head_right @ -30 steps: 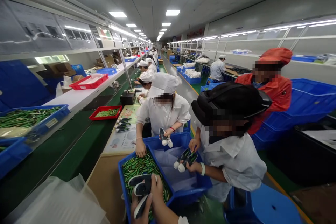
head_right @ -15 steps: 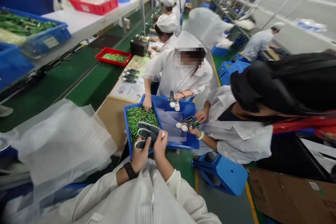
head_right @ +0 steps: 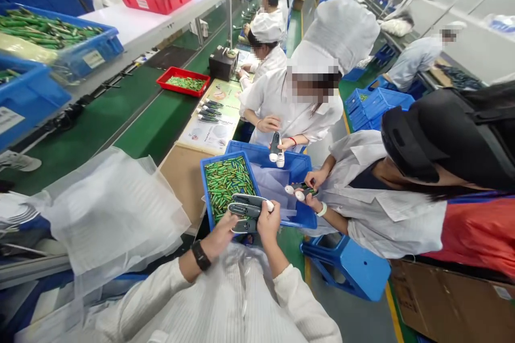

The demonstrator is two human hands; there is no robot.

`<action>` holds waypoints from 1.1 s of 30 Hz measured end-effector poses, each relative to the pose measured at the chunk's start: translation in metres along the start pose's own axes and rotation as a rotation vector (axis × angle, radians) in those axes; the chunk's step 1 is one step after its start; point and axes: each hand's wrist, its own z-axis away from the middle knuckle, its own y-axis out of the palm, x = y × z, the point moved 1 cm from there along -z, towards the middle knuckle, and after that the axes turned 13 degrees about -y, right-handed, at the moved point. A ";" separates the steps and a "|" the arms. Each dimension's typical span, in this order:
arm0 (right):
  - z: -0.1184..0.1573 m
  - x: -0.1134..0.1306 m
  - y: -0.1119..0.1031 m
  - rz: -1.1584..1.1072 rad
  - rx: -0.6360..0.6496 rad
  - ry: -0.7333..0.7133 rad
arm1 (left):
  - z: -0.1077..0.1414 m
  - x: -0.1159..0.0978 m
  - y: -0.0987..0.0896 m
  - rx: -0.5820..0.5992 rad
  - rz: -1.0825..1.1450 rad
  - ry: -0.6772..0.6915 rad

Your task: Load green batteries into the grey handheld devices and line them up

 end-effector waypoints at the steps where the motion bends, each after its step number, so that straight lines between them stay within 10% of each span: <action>1: -0.003 0.000 -0.012 0.029 0.026 -0.021 | -0.001 -0.014 -0.015 -0.025 -0.115 0.026; 6: -0.016 0.010 -0.062 0.096 0.320 -0.141 | -0.029 -0.086 -0.076 -0.564 -1.378 0.298; 9: -0.025 0.026 -0.072 0.091 0.505 -0.213 | -0.053 -0.100 -0.087 -0.569 -1.694 0.259; 18: -0.028 0.066 -0.073 0.220 0.604 -0.328 | -0.059 -0.104 -0.077 -0.475 -1.708 0.268; 25: -0.025 0.071 -0.083 0.240 0.589 -0.312 | 0.033 -0.087 -0.011 -0.178 -0.803 0.430; 29: -0.022 0.072 -0.084 0.229 0.546 -0.252 | 0.083 -0.066 0.031 0.043 -0.957 0.580; 33: -0.017 0.076 -0.081 0.231 0.434 -0.214 | 0.100 -0.057 0.047 0.026 -1.164 0.758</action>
